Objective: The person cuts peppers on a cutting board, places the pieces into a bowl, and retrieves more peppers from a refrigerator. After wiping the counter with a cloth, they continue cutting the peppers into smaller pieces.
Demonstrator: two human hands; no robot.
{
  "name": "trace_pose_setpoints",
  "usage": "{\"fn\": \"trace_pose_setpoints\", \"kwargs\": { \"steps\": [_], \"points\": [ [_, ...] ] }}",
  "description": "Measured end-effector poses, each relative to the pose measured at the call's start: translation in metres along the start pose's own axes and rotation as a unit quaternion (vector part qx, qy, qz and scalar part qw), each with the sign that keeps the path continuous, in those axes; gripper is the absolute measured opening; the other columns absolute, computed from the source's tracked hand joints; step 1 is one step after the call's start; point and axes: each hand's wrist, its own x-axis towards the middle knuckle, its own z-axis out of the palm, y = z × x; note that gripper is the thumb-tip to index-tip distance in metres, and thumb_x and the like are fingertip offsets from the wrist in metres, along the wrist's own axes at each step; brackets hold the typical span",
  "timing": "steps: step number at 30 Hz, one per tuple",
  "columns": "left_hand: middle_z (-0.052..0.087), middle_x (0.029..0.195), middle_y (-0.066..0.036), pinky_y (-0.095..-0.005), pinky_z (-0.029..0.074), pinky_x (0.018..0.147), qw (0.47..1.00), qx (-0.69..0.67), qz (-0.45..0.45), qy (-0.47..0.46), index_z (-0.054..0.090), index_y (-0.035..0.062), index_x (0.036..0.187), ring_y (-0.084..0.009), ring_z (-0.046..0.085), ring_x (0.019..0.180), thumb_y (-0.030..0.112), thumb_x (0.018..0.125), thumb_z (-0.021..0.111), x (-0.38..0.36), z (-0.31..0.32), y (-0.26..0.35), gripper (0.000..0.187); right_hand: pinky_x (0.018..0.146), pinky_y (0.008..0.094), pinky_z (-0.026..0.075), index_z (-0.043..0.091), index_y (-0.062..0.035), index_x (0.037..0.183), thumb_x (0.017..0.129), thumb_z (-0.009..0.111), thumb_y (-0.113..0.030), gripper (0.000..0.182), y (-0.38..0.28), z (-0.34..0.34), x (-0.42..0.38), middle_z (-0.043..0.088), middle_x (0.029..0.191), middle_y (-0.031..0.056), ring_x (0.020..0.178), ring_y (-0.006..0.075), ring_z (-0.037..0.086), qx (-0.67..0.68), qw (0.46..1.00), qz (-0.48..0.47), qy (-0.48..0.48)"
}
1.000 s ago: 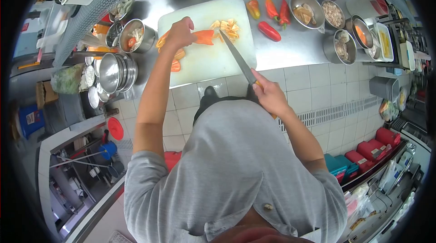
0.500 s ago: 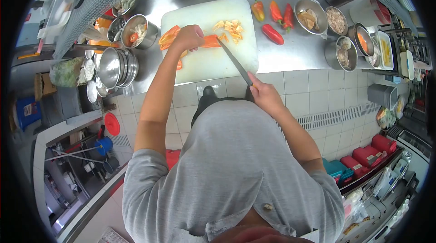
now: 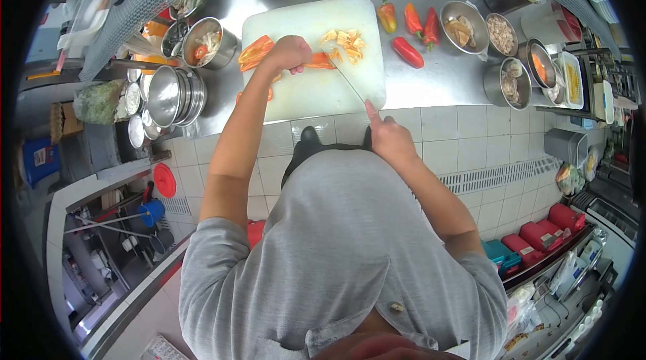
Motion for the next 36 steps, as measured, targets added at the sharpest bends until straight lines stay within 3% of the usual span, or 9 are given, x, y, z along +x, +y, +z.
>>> {"fn": "trace_pose_setpoints", "kwargs": {
  "steps": [5,8,15,18,21,25,29,32,36],
  "points": [
    [0.063,0.074,-0.004,-0.0287,0.047,0.048,0.999,0.026,-0.012,-0.018,0.064,-0.0018,0.097,-0.0125,0.061,0.055,0.007,0.079,0.070,0.000,-0.001,-0.006,0.020,0.078,0.0497,0.059,0.043,-0.0108,0.158,0.090,0.058,-0.005,0.070,-0.006,-0.003,0.014,0.069,0.094,0.0287,0.081,0.0430,0.072,0.012,1.000,-0.008,-0.007],
    [0.064,0.075,-0.006,-0.0279,0.048,0.047,0.999,0.004,0.030,0.025,0.063,-0.0026,0.101,-0.0125,0.062,0.055,0.006,0.079,0.072,-0.009,-0.033,-0.014,0.025,0.079,0.0500,0.056,0.048,-0.0110,0.155,0.097,0.060,-0.011,0.060,0.010,-0.014,0.019,0.070,0.091,0.0275,0.083,0.0437,0.070,0.219,0.976,0.003,-0.006],
    [0.070,0.073,-0.014,-0.0296,0.055,0.049,0.966,0.054,0.068,0.244,0.064,-0.0033,0.100,-0.0170,0.068,0.055,0.010,0.080,0.072,0.009,-0.126,-0.039,0.025,0.076,0.0519,0.054,0.053,-0.0147,0.152,0.098,0.064,-0.014,0.055,0.023,-0.029,0.003,0.070,0.086,0.0248,0.082,0.0433,0.069,0.201,0.978,-0.029,0.055],
    [0.071,0.080,-0.011,-0.0309,0.054,0.046,0.969,0.095,0.012,0.227,0.062,-0.0015,0.101,-0.0160,0.071,0.059,0.008,0.083,0.069,0.041,-0.132,-0.060,0.022,0.075,0.0529,0.055,0.053,-0.0161,0.152,0.098,0.064,-0.016,0.055,0.048,-0.036,0.024,0.070,0.086,0.0233,0.081,0.0422,0.069,0.100,0.987,-0.031,0.123],
    [0.075,0.095,-0.018,-0.0429,0.061,0.072,0.893,0.374,0.059,0.243,0.066,0.0011,0.103,-0.0282,0.076,0.084,0.015,0.086,0.063,0.077,-0.134,-0.100,0.022,0.073,0.0531,0.057,0.051,-0.0188,0.154,0.098,0.063,-0.019,0.057,0.072,-0.043,0.057,0.070,0.087,0.0209,0.080,0.0403,0.070,-0.037,0.991,-0.015,0.126],
    [0.073,0.115,-0.023,-0.0491,0.056,0.095,0.886,0.342,0.053,0.309,0.071,0.0008,0.108,-0.0408,0.070,0.109,0.019,0.089,0.060,0.014,-0.126,-0.069,0.029,0.074,0.0525,0.058,0.049,-0.0206,0.154,0.097,0.063,-0.020,0.058,0.072,-0.045,0.069,0.070,0.087,0.0195,0.080,0.0387,0.071,-0.087,0.992,-0.047,0.074],
    [0.076,0.109,-0.022,-0.0506,0.057,0.094,0.814,0.408,0.032,0.413,0.073,0.0019,0.110,-0.0369,0.072,0.108,0.022,0.088,0.062,-0.008,-0.199,-0.142,0.032,0.076,0.0534,0.058,0.053,-0.0193,0.150,0.097,0.063,-0.021,0.054,0.080,-0.049,0.075,0.071,0.090,0.0204,0.081,0.0400,0.071,-0.038,0.992,-0.074,0.092],
    [0.075,0.079,-0.020,-0.0405,0.062,0.059,0.921,0.302,-0.118,0.218,0.071,-0.0052,0.103,-0.0266,0.075,0.065,0.022,0.094,0.060,-0.007,-0.216,-0.156,0.031,0.075,0.0530,0.058,0.056,-0.0188,0.147,0.097,0.063,-0.021,0.050,0.089,-0.048,0.091,0.071,0.091,0.0204,0.082,0.0405,0.071,-0.064,0.991,-0.041,0.111],
    [0.072,0.076,-0.019,-0.0410,0.058,0.047,0.940,0.078,-0.120,0.310,0.070,-0.0068,0.089,-0.0252,0.073,0.059,0.027,0.102,0.054,-0.043,-0.171,-0.143,0.040,0.073,0.0514,0.058,0.058,-0.0184,0.144,0.097,0.062,-0.021,0.047,0.085,-0.058,0.099,0.071,0.092,0.0204,0.083,0.0395,0.072,-0.090,0.986,-0.114,0.082]
  ]
}}
